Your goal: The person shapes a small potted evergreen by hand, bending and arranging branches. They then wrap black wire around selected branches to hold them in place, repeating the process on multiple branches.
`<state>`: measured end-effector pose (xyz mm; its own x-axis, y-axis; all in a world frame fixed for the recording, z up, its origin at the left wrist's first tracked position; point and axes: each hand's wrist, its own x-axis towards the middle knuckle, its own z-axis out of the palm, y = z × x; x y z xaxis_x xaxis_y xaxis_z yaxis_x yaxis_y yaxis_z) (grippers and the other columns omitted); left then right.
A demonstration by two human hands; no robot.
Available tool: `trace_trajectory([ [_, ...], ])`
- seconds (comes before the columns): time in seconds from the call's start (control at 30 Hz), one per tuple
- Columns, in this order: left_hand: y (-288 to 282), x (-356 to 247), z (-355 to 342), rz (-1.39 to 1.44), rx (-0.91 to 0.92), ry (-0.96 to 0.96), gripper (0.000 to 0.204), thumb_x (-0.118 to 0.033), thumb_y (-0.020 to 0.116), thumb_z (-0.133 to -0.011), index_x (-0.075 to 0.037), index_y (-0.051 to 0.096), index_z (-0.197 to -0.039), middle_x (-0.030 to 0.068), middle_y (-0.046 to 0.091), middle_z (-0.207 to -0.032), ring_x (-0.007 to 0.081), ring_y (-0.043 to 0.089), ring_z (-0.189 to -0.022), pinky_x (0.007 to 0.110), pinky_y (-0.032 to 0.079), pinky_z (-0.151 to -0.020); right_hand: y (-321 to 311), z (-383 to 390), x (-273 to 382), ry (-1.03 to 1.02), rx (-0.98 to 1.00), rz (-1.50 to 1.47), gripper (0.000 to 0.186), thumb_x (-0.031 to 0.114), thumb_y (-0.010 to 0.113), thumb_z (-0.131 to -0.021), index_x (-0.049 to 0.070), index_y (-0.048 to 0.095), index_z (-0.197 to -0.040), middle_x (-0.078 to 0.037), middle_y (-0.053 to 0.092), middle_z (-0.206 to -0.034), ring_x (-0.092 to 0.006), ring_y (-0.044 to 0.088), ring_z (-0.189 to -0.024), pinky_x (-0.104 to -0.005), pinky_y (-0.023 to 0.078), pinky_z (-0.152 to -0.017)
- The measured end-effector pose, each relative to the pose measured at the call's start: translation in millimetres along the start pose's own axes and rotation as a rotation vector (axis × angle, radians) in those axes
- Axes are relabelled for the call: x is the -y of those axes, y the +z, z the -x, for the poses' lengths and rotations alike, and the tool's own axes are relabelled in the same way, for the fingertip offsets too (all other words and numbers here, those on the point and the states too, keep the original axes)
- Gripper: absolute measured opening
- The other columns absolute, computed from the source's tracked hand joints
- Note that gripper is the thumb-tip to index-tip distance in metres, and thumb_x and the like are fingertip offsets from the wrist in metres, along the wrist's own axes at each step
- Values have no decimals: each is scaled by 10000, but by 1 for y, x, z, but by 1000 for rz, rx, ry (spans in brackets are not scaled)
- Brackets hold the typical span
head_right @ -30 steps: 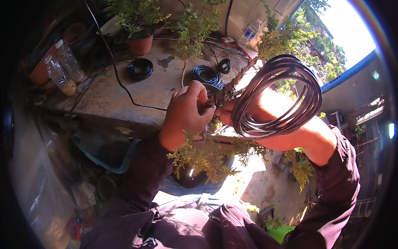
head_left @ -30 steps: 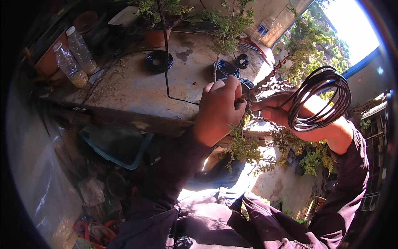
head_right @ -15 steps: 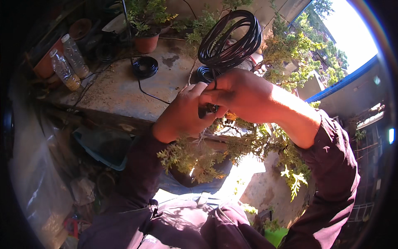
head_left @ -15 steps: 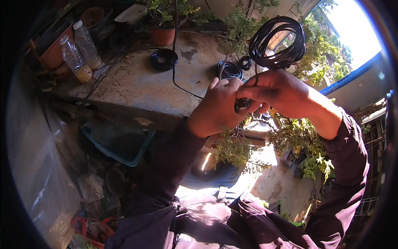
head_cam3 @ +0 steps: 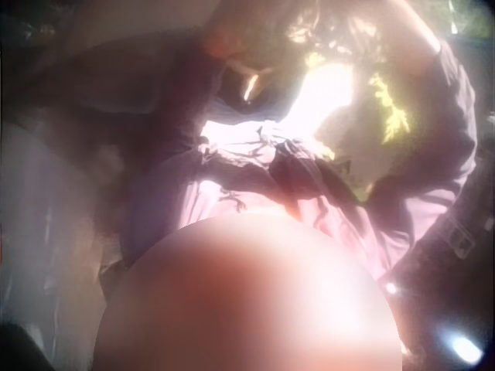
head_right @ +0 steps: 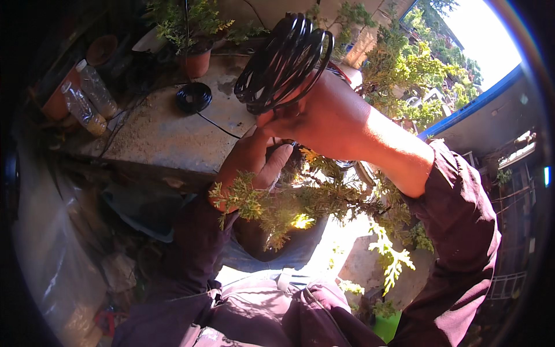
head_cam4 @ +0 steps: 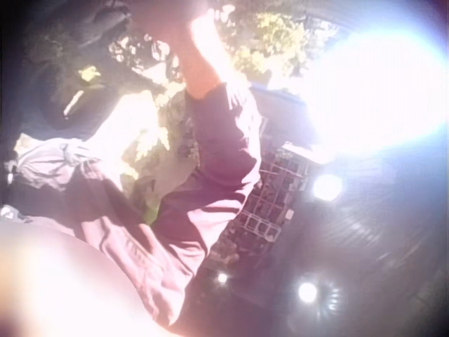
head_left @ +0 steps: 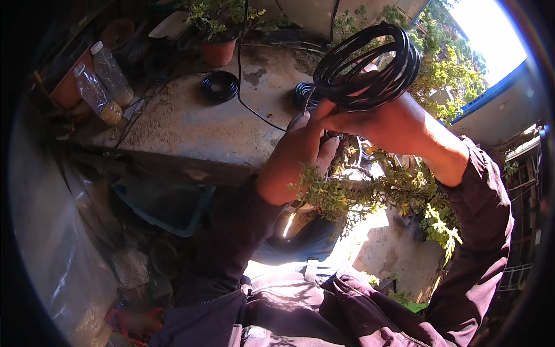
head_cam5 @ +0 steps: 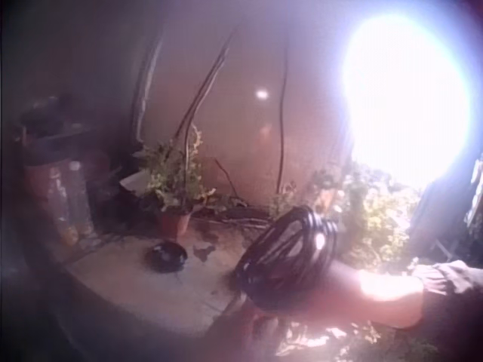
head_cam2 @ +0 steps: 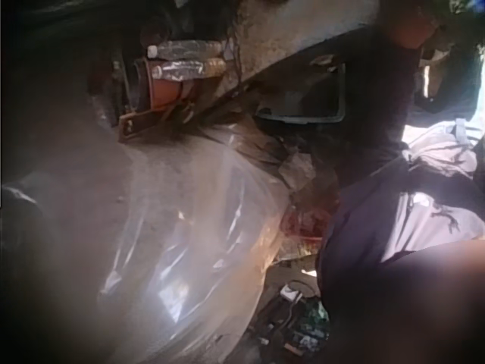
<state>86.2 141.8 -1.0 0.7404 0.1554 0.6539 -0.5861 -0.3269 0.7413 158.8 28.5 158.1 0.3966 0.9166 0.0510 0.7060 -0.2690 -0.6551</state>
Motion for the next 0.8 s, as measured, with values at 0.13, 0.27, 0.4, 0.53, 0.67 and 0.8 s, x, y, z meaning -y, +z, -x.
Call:
trace_trajectory([
  [0.13,4,4,2,7,-96,14,391,-67,635,-948,-62,482,-1308,165,675,-1044,325,683,-907,381,553,-820,-4,-6,-11,53,-7,-48,89,54,717,-833,32,731,-919,-8,702,-773,-66,642,-726,-252,510,-667],
  [0.27,-1,5,1,-129,-84,-42,220,-92,643,-963,-41,538,-1150,150,681,-995,298,692,-822,370,557,-747,-6,-11,-19,19,8,-46,119,105,716,-827,26,747,-911,-35,717,-751,-62,655,-715,-250,518,-673],
  [0.4,-1,-2,2,-42,-86,-227,238,-135,654,-962,-54,574,-1171,118,681,-874,243,683,-776,362,536,-694,-9,-17,-18,-2,82,-79,137,65,719,-817,14,729,-943,-34,709,-775,-92,660,-720,-271,519,-663],
  [0.53,-1,0,2,147,-83,-342,252,-157,642,-978,-54,625,-1208,78,702,-885,186,651,-737,322,525,-693,-10,-24,-9,-63,75,-146,137,32,731,-792,7,684,-918,-32,699,-795,-107,649,-724,-275,509,-653],
  [0.67,1,10,0,215,-130,-297,222,-193,656,-978,-61,686,-1154,63,716,-959,161,639,-833,312,507,-762,-9,-23,5,-158,64,48,155,12,762,-812,11,701,-954,-24,658,-783,-107,662,-761,-286,542,-683],
  [0.8,-10,9,6,178,-19,-408,227,-235,623,-1006,-57,686,-1132,65,705,-1000,167,633,-883,325,500,-811,-8,-24,15,-82,27,316,268,84,808,-765,50,720,-1016,-85,665,-782,-191,702,-753,-305,552,-674],
])
